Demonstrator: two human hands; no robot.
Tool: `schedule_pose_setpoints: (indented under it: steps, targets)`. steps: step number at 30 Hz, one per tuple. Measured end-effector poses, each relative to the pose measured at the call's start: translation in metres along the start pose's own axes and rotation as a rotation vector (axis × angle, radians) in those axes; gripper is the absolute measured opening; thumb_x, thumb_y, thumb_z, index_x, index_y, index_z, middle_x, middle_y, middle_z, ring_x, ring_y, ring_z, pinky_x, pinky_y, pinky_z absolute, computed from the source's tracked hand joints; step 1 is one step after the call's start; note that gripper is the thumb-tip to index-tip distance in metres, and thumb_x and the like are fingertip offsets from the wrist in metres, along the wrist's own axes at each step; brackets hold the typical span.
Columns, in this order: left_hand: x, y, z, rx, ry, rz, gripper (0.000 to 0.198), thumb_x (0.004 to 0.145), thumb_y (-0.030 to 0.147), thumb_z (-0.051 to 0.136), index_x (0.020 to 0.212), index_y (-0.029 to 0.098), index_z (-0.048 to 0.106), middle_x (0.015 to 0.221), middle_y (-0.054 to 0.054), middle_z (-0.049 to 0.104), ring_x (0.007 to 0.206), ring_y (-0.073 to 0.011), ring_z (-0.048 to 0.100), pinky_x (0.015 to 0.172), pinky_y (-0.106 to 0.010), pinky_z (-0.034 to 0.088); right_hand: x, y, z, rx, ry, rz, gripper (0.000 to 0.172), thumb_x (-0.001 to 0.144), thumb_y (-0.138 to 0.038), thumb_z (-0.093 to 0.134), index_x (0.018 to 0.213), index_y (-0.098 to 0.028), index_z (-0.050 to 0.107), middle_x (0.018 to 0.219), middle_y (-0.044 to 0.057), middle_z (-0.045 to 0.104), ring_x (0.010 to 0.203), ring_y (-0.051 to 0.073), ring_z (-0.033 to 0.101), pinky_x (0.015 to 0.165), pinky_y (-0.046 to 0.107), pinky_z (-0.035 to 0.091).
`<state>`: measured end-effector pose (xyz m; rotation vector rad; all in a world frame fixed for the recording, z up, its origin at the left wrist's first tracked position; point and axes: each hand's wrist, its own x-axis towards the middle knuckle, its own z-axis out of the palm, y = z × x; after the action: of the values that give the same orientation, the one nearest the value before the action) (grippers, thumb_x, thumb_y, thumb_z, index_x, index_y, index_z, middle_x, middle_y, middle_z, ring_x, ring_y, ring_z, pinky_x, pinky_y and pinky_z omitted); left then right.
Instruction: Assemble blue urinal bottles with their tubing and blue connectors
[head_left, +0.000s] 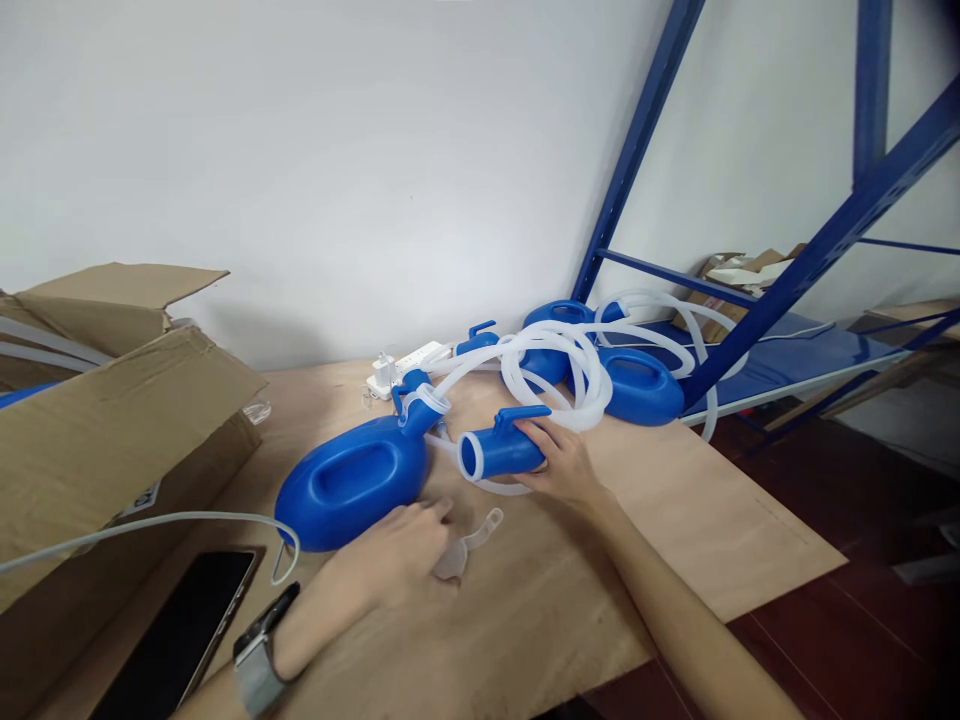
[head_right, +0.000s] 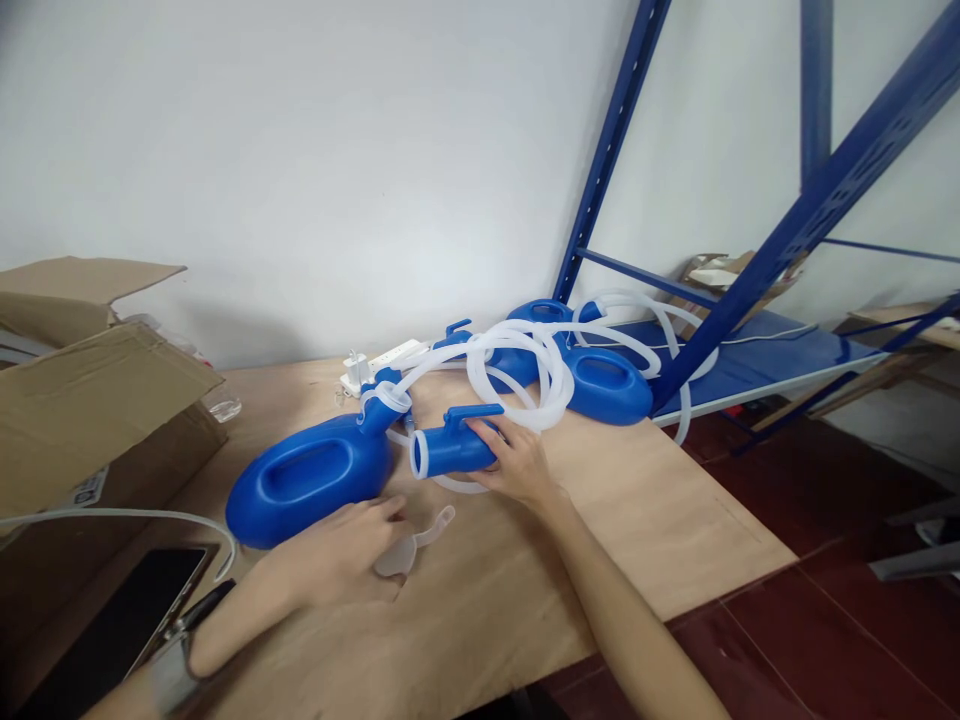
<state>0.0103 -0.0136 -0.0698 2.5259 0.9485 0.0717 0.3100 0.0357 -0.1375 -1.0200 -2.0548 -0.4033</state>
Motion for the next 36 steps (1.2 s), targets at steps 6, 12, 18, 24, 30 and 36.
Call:
schedule_pose_setpoints:
  steps: [6, 12, 18, 24, 30, 36]
  targets:
    - [-0.020, 0.012, -0.066, -0.338, 0.285, 0.105, 0.027, 0.074, 0.028, 0.078, 0.090, 0.025, 0.056, 0.104, -0.001, 0.069, 0.090, -0.0206, 0.066, 0.079, -0.033, 0.055, 0.011, -0.012, 0.001, 0.107, -0.008, 0.114, 0.063, 0.089, -0.047, 0.072, 0.143, -0.022, 0.054, 0.132, 0.017, 0.071, 0.112, 0.034, 0.074, 0.082, 0.045, 0.063]
    - [-0.009, -0.003, -0.072, -0.489, 0.933, -0.124, 0.039, 0.088, 0.039, 0.071, 0.075, 0.024, 0.038, 0.103, -0.005, 0.068, 0.095, -0.0207, 0.065, 0.083, -0.035, 0.051, 0.046, -0.043, 0.004, 0.287, 0.010, 0.151, 0.071, 0.080, -0.054, 0.083, 0.138, -0.023, 0.055, 0.129, 0.015, 0.073, 0.111, 0.033, 0.075, 0.088, 0.046, 0.063]
    - [0.003, -0.005, -0.050, -0.454, 0.904, -0.162, 0.029, 0.102, 0.048, 0.050, 0.086, 0.025, 0.040, 0.119, -0.010, 0.073, 0.115, -0.0259, 0.067, 0.093, -0.040, 0.051, 0.057, -0.081, 0.022, 0.374, -0.042, 0.191, 0.073, 0.079, -0.055, 0.082, 0.140, -0.024, 0.056, 0.130, 0.014, 0.073, 0.115, 0.034, 0.073, 0.095, 0.051, 0.062]
    - [0.003, -0.002, -0.045, -0.250, 0.688, -0.269, 0.048, 0.095, 0.058, 0.059, 0.129, 0.026, 0.047, 0.130, -0.011, 0.071, 0.111, -0.0329, 0.072, 0.091, -0.048, 0.053, 0.043, -0.092, 0.033, 0.330, -0.051, 0.286, 0.074, 0.080, -0.051, 0.082, 0.143, -0.024, 0.055, 0.131, 0.016, 0.072, 0.116, 0.037, 0.073, 0.096, 0.054, 0.062]
    - [0.012, 0.005, -0.036, -0.264, 0.742, -0.391, 0.039, 0.091, 0.054, 0.065, 0.114, 0.025, 0.057, 0.089, -0.002, 0.073, 0.080, -0.0271, 0.073, 0.076, -0.042, 0.056, 0.033, -0.097, 0.037, 0.317, -0.061, 0.299, 0.071, 0.079, -0.043, 0.084, 0.142, -0.024, 0.056, 0.130, 0.015, 0.072, 0.111, 0.037, 0.074, 0.084, 0.051, 0.066]
    - [0.014, 0.017, -0.025, -0.434, 0.847, -0.242, 0.052, 0.084, 0.040, 0.076, 0.127, 0.026, 0.050, 0.129, -0.009, 0.067, 0.119, -0.0300, 0.067, 0.101, -0.049, 0.053, 0.025, -0.103, 0.034, 0.286, -0.031, 0.280, 0.062, 0.087, -0.038, 0.075, 0.144, -0.027, 0.052, 0.131, 0.014, 0.070, 0.108, 0.036, 0.074, 0.078, 0.048, 0.066]
